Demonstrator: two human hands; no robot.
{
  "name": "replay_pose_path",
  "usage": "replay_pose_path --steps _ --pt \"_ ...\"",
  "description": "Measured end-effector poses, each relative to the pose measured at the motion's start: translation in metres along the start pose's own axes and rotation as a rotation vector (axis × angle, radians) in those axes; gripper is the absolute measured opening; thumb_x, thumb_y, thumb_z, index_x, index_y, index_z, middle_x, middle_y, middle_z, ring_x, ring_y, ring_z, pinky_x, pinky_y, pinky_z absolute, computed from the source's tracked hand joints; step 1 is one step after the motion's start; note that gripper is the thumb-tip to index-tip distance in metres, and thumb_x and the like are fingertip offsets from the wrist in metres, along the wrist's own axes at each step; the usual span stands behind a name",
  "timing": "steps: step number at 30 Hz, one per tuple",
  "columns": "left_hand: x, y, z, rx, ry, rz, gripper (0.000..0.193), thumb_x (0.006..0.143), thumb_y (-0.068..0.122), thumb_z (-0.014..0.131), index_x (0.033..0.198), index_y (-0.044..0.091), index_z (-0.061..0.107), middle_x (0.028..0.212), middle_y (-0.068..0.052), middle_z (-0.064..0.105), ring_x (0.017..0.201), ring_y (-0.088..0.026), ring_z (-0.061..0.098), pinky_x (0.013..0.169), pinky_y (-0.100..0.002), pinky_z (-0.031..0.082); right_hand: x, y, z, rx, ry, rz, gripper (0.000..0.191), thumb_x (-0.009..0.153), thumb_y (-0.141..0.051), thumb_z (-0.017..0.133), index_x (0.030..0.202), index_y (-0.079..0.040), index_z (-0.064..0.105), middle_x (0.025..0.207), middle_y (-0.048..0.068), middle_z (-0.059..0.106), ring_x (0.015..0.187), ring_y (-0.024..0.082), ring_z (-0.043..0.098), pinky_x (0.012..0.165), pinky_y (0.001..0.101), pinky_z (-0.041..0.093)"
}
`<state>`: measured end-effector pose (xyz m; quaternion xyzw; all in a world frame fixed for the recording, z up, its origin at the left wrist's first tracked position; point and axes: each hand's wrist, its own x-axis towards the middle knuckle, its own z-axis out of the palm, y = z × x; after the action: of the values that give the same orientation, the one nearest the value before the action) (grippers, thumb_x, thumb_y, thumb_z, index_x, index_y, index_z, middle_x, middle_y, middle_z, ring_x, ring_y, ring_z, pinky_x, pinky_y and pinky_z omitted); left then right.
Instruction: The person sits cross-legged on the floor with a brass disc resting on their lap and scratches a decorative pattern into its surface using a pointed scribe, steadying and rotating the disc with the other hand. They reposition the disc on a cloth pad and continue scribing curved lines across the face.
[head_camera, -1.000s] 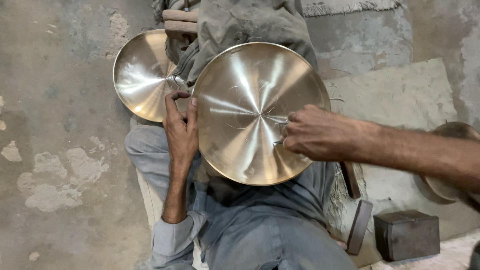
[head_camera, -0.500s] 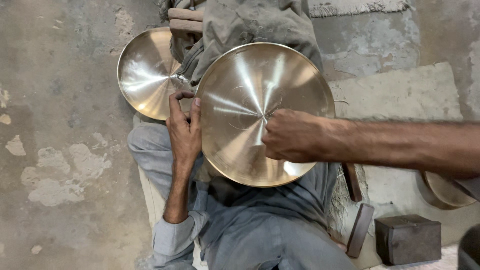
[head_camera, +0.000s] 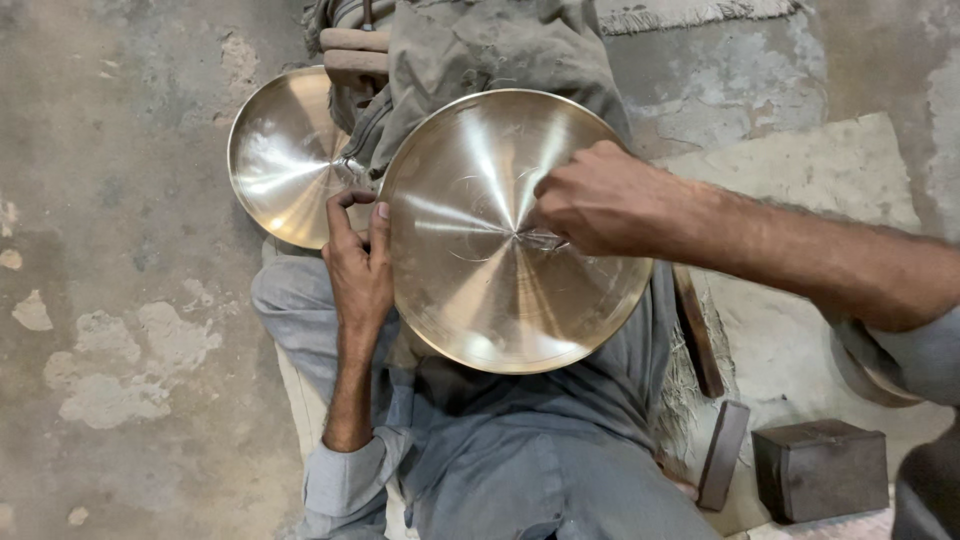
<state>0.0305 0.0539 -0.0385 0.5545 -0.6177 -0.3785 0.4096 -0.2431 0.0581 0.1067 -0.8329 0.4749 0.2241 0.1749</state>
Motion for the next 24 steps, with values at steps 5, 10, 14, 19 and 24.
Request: replay_pose_path --steps 5,10,14,19,24 --pt "0.0 0.004 -0.001 -0.01 -0.019 -0.046 0.036 0.11 0.034 0.055 0.131 0.005 0.053 0.059 -0.004 0.061 0.05 -0.011 0.056 0.054 -0.034 0.044 -0.023 0.009 0.014 -0.204 0.302 -0.171 0.034 0.1 -0.014 0.05 0.121 -0.024 0.074 0.103 0.012 0.075 0.039 0.008 0.053 0.028 0.0244 0.044" --pt "0.002 0.007 -0.001 -0.025 -0.027 -0.062 0.037 0.109 0.034 0.055 0.131 0.005 0.053 0.055 -0.003 0.059 0.049 -0.011 0.057 0.054 -0.034 0.043 -0.013 0.011 0.013 -0.492 0.167 -0.289 0.034 0.093 -0.013 0.06 0.125 -0.016 0.072 0.109 0.015 0.072 0.054 0.011 0.061 0.032 0.0223 0.054" --pt "0.003 0.006 -0.001 -0.053 -0.016 0.005 0.038 0.111 0.035 0.056 0.133 0.004 0.052 0.062 -0.002 0.062 0.053 -0.01 0.06 0.056 -0.032 0.048 0.0 0.017 0.008 -0.67 0.024 -0.309 0.02 0.102 -0.014 0.061 0.096 -0.002 0.076 0.108 0.018 0.069 0.063 0.009 0.064 0.043 0.0226 0.059" --pt "0.004 0.004 -0.001 -0.022 -0.023 -0.065 0.039 0.11 0.035 0.055 0.133 0.004 0.052 0.055 -0.004 0.059 0.049 -0.012 0.058 0.054 -0.034 0.045 0.009 0.021 0.007 -0.721 0.028 -0.407 0.015 0.098 -0.014 0.064 0.099 -0.002 0.073 0.094 0.009 0.067 0.063 0.01 0.065 0.046 0.0249 0.06" --pt "0.005 0.003 0.0 -0.056 -0.027 -0.075 0.038 0.109 0.035 0.054 0.132 0.005 0.052 0.059 -0.002 0.064 0.052 -0.011 0.064 0.054 -0.032 0.05 0.011 0.025 0.01 -0.63 -0.015 -0.349 0.02 0.1 -0.022 0.062 0.098 -0.005 0.073 0.09 0.009 0.068 0.056 0.009 0.06 0.042 0.0269 0.055"
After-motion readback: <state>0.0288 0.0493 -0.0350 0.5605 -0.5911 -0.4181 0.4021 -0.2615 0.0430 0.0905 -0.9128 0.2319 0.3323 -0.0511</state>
